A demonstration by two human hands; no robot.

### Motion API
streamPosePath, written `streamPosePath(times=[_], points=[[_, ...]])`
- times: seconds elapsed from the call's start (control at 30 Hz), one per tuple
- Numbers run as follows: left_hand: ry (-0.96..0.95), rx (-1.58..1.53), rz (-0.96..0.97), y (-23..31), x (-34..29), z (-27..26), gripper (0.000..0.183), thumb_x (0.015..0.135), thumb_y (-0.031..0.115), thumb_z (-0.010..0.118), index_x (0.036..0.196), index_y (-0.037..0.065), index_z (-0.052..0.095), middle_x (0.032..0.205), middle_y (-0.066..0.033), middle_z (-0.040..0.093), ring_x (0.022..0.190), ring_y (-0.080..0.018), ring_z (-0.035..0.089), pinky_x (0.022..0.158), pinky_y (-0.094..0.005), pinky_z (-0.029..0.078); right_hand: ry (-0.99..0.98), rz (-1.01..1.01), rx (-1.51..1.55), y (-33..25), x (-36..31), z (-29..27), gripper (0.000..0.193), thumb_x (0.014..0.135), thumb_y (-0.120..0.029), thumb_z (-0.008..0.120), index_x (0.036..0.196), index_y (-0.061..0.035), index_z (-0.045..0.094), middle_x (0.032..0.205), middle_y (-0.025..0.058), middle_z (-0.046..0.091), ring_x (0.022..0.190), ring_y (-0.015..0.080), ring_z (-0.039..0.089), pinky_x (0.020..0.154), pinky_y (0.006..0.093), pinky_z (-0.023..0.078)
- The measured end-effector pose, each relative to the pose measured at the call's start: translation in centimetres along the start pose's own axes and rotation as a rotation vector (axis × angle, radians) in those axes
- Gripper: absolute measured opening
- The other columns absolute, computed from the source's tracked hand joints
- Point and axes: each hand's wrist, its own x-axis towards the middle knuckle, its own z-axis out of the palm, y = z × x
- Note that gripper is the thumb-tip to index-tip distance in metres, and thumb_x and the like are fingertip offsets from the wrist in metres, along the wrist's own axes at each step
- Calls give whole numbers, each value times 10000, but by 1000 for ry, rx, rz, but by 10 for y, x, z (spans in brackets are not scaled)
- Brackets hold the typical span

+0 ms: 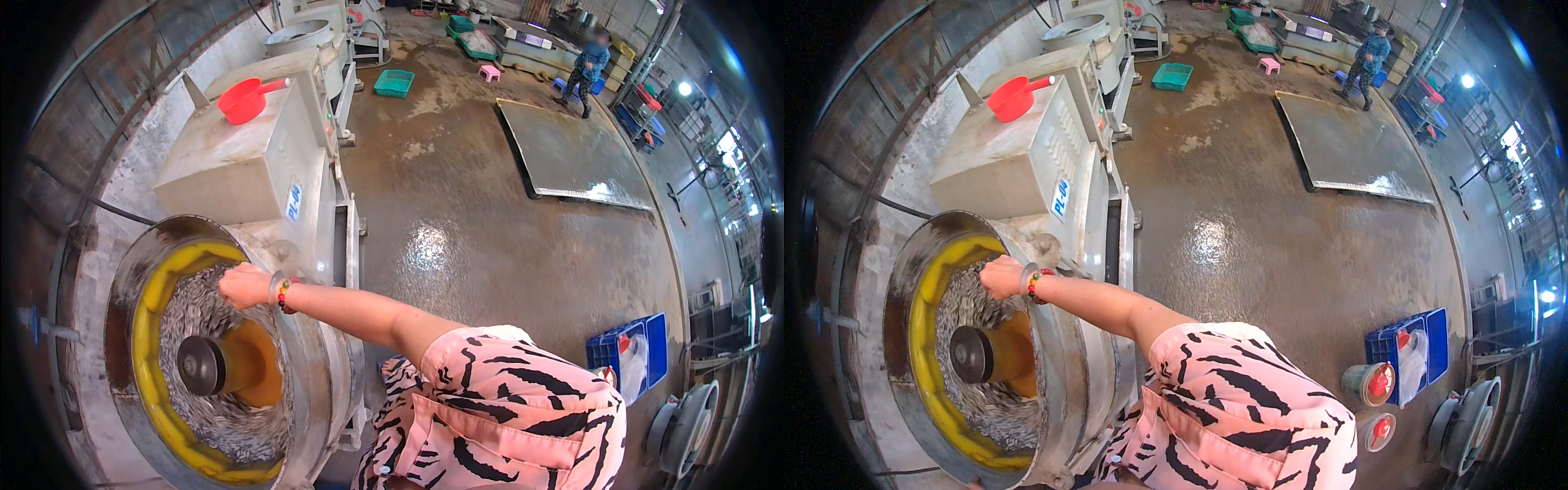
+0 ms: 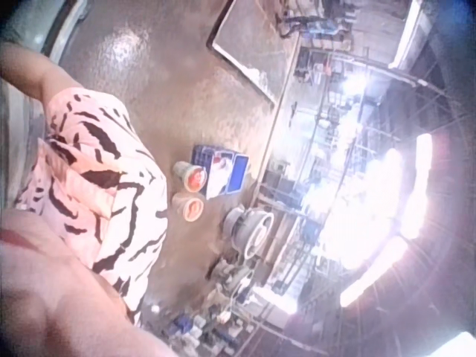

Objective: The person cleans the interior of a large industrial vibrating machine by adding a white cleaning powder with a red scoop while the machine is running and water is flowing into the bowl.

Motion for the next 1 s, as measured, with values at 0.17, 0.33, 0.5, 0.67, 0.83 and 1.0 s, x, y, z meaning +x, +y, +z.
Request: streamPosePath(times=[0.17,0.33,0.5,0.67,0.83,1.0], points=[[5,-7,1,-6,2,-1,532,659,108,465,1176,-17,440,1148,-182,475,987,-313,483,823,-388,392,-29,15,-36,-2,-5,-9,122,590,-124,552,628,-27,615,688,151,608,676,313,600,595,400,472],[29,-21,1,-18,6,-16,559,654,94,464,1201,-8,425,1164,-176,469,1003,-307,478,839,-373,386,-19,-6,-34,-2,-2,-3,139,629,-142,523,640,-42,618,669,156,603,661,315,595,598,407,472],[-16,-122,-2,-58,42,-27,586,649,80,463,1227,1,411,1179,-171,464,1018,-302,472,854,-358,381,-102,27,-77,-2,2,-3,130,601,-129,554,664,-40,626,721,154,616,718,298,606,625,393,480],[-136,-278,-22,-62,42,-41,719,577,38,541,1274,17,366,1194,-152,468,993,-244,482,879,-325,357,-151,-1,-49,5,1,-4,163,643,-169,544,736,-89,651,735,132,620,735,294,602,647,390,477],[-156,-428,-55,-72,44,-44,708,578,19,515,1274,47,383,1176,-139,492,1006,-258,486,895,-301,348,-234,0,5,2,5,-4,172,663,-170,546,776,-102,657,770,126,624,748,293,600,651,385,472],[-134,-234,-35,-39,24,-44,736,569,17,522,1285,18,351,1196,-177,479,1039,-261,484,904,-297,342,-237,3,-55,4,1,-11,177,672,-178,549,788,-100,658,772,129,629,739,290,602,654,384,473]])
